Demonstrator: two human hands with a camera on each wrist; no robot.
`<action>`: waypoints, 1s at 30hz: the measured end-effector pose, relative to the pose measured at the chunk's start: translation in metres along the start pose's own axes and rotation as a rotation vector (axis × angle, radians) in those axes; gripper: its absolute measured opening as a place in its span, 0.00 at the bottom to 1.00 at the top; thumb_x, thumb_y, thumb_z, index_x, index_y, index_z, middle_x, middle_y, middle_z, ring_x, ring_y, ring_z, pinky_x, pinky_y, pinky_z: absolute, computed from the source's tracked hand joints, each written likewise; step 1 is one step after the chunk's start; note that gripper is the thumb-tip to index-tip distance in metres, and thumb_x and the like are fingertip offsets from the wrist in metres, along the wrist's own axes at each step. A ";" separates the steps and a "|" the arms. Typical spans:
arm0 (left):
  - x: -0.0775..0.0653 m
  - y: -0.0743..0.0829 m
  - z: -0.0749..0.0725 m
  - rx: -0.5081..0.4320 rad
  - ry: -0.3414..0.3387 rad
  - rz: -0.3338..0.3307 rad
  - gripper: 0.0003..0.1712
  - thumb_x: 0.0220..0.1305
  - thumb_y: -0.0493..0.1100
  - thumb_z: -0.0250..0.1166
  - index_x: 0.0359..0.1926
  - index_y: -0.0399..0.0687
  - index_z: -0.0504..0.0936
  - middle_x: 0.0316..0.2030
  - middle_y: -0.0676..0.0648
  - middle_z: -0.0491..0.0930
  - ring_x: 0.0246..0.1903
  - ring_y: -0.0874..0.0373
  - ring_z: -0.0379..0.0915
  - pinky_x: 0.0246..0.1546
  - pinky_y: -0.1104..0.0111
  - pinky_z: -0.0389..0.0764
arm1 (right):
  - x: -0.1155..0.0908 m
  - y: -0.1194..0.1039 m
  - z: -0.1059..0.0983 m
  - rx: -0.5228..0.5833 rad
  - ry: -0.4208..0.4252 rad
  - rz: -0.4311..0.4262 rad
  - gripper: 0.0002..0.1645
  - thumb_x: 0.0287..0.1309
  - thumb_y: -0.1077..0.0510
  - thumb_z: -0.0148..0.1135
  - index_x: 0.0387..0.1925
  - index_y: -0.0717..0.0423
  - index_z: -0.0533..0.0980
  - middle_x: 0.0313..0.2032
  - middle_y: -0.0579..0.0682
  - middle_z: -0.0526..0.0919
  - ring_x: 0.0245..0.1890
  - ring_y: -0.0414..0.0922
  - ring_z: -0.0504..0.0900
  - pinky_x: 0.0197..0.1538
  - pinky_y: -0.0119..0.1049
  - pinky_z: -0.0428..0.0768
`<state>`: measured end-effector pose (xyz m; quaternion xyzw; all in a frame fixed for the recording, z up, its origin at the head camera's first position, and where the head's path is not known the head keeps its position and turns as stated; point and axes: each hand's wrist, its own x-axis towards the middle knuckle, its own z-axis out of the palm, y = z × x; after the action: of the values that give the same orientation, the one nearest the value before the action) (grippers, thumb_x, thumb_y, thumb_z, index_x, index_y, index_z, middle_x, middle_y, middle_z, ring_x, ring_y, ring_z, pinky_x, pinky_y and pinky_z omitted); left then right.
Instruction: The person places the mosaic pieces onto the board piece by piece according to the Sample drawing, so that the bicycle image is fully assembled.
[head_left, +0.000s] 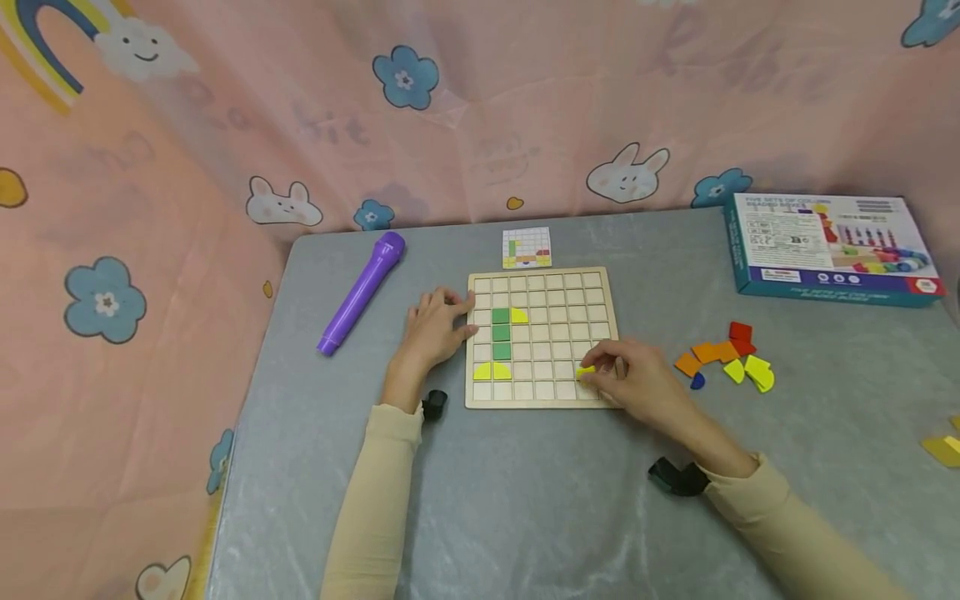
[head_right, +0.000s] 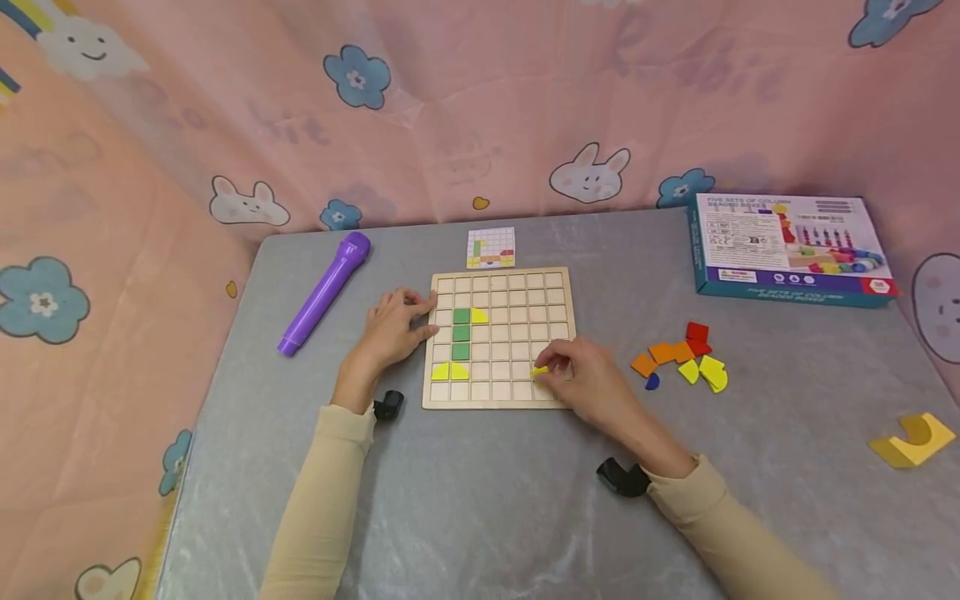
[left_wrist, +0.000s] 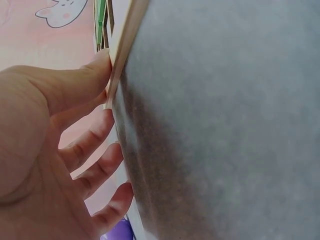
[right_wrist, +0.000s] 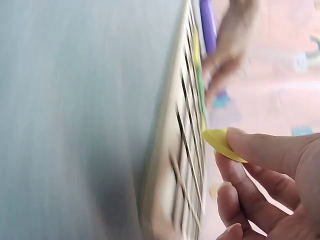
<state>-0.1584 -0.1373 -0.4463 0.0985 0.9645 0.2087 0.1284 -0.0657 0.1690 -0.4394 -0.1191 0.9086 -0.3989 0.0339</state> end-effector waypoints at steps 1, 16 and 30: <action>0.000 0.000 0.000 0.002 -0.002 -0.002 0.35 0.77 0.52 0.65 0.80 0.60 0.67 0.68 0.43 0.69 0.66 0.44 0.60 0.66 0.47 0.61 | 0.002 -0.004 0.007 0.020 -0.013 0.000 0.06 0.59 0.64 0.77 0.37 0.54 0.87 0.32 0.48 0.83 0.32 0.44 0.76 0.37 0.33 0.73; -0.001 0.001 -0.002 0.014 -0.001 -0.001 0.35 0.77 0.53 0.64 0.80 0.60 0.67 0.69 0.43 0.69 0.67 0.43 0.61 0.67 0.47 0.61 | 0.027 -0.048 0.070 0.198 -0.104 -0.014 0.04 0.57 0.63 0.78 0.33 0.53 0.88 0.31 0.46 0.84 0.35 0.43 0.77 0.42 0.36 0.76; -0.002 0.002 -0.002 0.015 0.002 0.001 0.35 0.77 0.52 0.65 0.80 0.61 0.67 0.69 0.43 0.69 0.66 0.44 0.62 0.66 0.47 0.62 | 0.037 -0.056 0.084 0.002 -0.107 0.027 0.07 0.55 0.63 0.80 0.29 0.51 0.87 0.32 0.47 0.84 0.40 0.47 0.76 0.44 0.43 0.74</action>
<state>-0.1562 -0.1368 -0.4436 0.0997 0.9661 0.2018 0.1267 -0.0780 0.0634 -0.4542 -0.1280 0.9065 -0.3926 0.0879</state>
